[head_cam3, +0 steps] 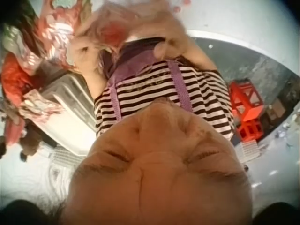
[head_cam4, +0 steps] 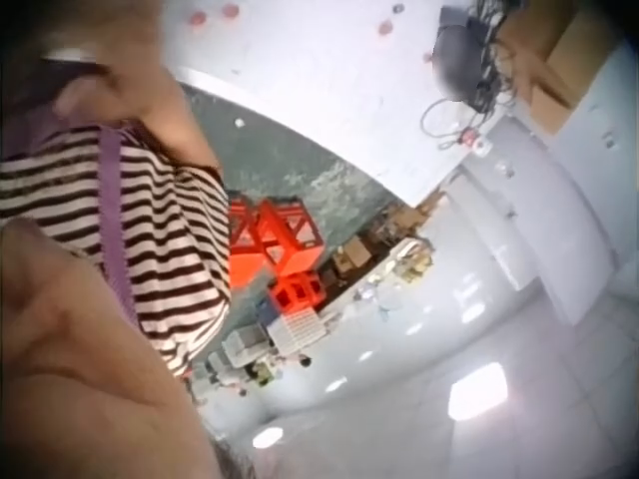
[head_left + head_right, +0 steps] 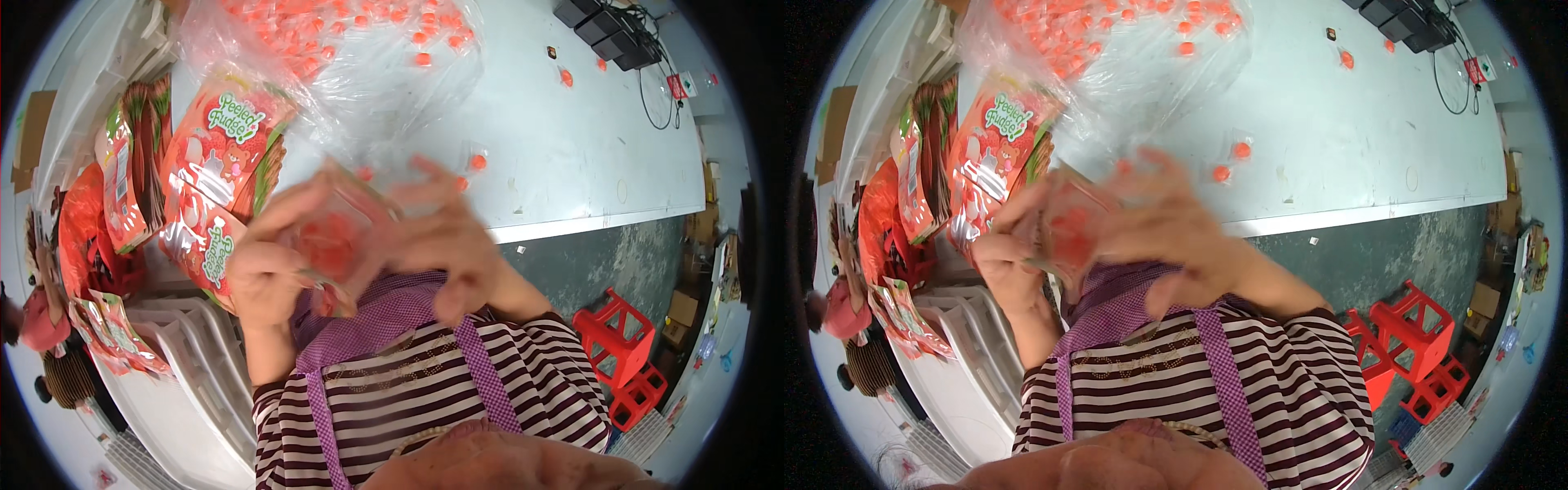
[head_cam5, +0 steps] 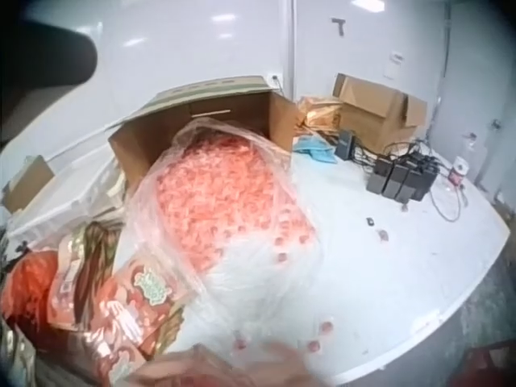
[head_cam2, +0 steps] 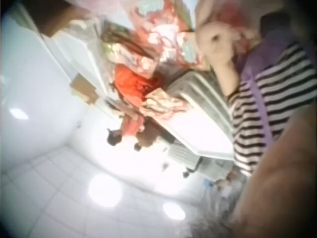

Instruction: Packaging individual pink candies into larger labeled plastic bags at a workshop table.

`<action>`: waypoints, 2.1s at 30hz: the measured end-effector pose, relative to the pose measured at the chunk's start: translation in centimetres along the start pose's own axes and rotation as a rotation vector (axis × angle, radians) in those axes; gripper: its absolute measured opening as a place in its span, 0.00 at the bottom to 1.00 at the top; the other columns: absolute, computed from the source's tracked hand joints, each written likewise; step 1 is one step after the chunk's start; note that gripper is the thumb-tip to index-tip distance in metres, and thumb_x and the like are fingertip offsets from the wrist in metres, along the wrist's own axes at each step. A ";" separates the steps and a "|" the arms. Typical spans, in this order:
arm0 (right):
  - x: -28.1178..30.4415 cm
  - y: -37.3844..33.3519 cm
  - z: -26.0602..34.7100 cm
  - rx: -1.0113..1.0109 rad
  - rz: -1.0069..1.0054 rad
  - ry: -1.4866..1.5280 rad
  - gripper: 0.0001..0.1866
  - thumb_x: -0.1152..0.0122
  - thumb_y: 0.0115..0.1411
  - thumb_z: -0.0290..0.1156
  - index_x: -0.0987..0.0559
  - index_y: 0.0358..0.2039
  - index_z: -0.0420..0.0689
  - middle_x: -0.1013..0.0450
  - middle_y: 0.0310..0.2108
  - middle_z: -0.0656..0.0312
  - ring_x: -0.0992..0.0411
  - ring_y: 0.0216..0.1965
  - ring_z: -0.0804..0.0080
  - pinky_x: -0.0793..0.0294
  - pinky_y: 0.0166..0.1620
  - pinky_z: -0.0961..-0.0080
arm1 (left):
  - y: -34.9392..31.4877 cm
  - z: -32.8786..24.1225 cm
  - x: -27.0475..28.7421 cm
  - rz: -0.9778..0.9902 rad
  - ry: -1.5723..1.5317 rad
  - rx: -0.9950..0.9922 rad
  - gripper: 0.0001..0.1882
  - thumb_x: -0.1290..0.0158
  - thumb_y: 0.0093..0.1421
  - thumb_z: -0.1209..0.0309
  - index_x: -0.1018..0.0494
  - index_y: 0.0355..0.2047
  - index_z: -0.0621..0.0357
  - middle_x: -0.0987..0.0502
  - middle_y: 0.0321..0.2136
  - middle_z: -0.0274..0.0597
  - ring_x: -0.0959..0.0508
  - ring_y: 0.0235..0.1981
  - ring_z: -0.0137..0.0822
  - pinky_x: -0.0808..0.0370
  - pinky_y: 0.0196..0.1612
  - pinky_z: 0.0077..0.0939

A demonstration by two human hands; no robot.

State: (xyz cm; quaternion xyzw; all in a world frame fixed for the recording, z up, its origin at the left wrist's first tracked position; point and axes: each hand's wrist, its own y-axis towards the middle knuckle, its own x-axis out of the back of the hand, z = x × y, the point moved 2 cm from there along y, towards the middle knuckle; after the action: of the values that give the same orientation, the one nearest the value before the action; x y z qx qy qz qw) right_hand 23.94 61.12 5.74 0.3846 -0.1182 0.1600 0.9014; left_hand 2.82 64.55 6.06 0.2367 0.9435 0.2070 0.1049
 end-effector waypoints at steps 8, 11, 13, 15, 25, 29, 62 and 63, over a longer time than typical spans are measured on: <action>-0.1 -7.2 -5.6 -0.717 -0.042 -1.007 0.34 0.34 0.46 0.32 0.34 0.55 0.47 0.42 0.58 0.51 0.46 0.59 0.52 0.52 0.59 0.55 | -1.2 -1.5 3.0 -0.386 0.082 -0.153 0.15 0.42 0.54 0.59 0.35 0.31 0.53 0.36 0.51 0.71 0.38 0.56 0.64 0.39 0.56 0.58; -3.3 -4.4 -5.7 -0.549 0.079 -0.897 0.34 0.34 0.46 0.37 0.34 0.55 0.49 0.40 0.56 0.51 0.43 0.55 0.54 0.47 0.56 0.58 | -0.8 -1.8 2.7 -0.408 0.106 -0.177 0.16 0.43 0.54 0.58 0.35 0.32 0.53 0.37 0.52 0.72 0.38 0.56 0.65 0.39 0.56 0.57; -4.9 -3.2 -6.5 -0.385 0.230 -0.874 0.30 0.34 0.44 0.39 0.30 0.49 0.49 0.36 0.51 0.56 0.38 0.50 0.57 0.41 0.50 0.58 | -0.1 -2.2 1.7 -0.358 0.134 -0.177 0.16 0.42 0.53 0.58 0.34 0.29 0.55 0.36 0.52 0.70 0.38 0.57 0.64 0.40 0.57 0.56; -4.9 -2.8 -7.3 -0.395 0.231 -0.902 0.24 0.35 0.44 0.39 0.28 0.43 0.48 0.34 0.46 0.58 0.36 0.47 0.59 0.38 0.46 0.60 | 0.2 -2.4 1.2 -0.312 0.166 -0.188 0.16 0.42 0.53 0.58 0.34 0.27 0.56 0.36 0.52 0.69 0.38 0.57 0.64 0.40 0.57 0.56; -0.1 -0.7 -5.0 -0.940 -0.555 0.057 0.07 0.50 0.59 0.26 0.30 0.24 0.44 0.33 0.25 0.62 0.37 0.22 0.76 0.35 0.25 0.82 | 0.9 0.2 0.2 -0.099 0.039 -0.111 0.06 0.43 0.51 0.76 0.30 0.27 0.58 0.37 0.55 0.63 0.39 0.59 0.58 0.45 0.61 0.46; 1.0 3.8 0.3 -0.417 -0.546 0.348 0.08 0.52 0.62 0.32 0.31 0.29 0.41 0.33 0.29 0.59 0.36 0.26 0.79 0.35 0.26 0.85 | 1.6 0.3 -0.2 -0.037 0.033 -0.122 0.07 0.42 0.51 0.73 0.30 0.28 0.58 0.37 0.55 0.63 0.39 0.59 0.58 0.44 0.60 0.45; -0.7 3.9 4.2 0.016 0.363 -0.494 0.10 0.36 0.37 0.28 0.23 0.24 0.47 0.26 0.32 0.65 0.30 0.43 0.65 0.40 0.52 0.55 | 0.4 -1.4 -0.6 0.229 -0.303 0.068 0.06 0.47 0.55 0.75 0.31 0.22 0.60 0.31 0.51 0.55 0.39 0.59 0.52 0.37 0.55 0.44; -0.7 3.7 4.2 0.025 0.365 -0.488 0.10 0.36 0.37 0.28 0.23 0.24 0.47 0.26 0.32 0.65 0.30 0.43 0.65 0.40 0.52 0.55 | 0.3 -1.5 -0.5 0.222 -0.294 0.066 0.06 0.47 0.55 0.75 0.31 0.22 0.60 0.31 0.51 0.55 0.39 0.59 0.52 0.37 0.55 0.44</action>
State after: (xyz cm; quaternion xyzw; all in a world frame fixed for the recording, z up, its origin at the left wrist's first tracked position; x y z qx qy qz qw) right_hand 21.55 60.30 10.76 0.3952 -0.3963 0.2235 0.7980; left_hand 2.95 64.00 7.54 0.3705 0.8923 0.1494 0.2104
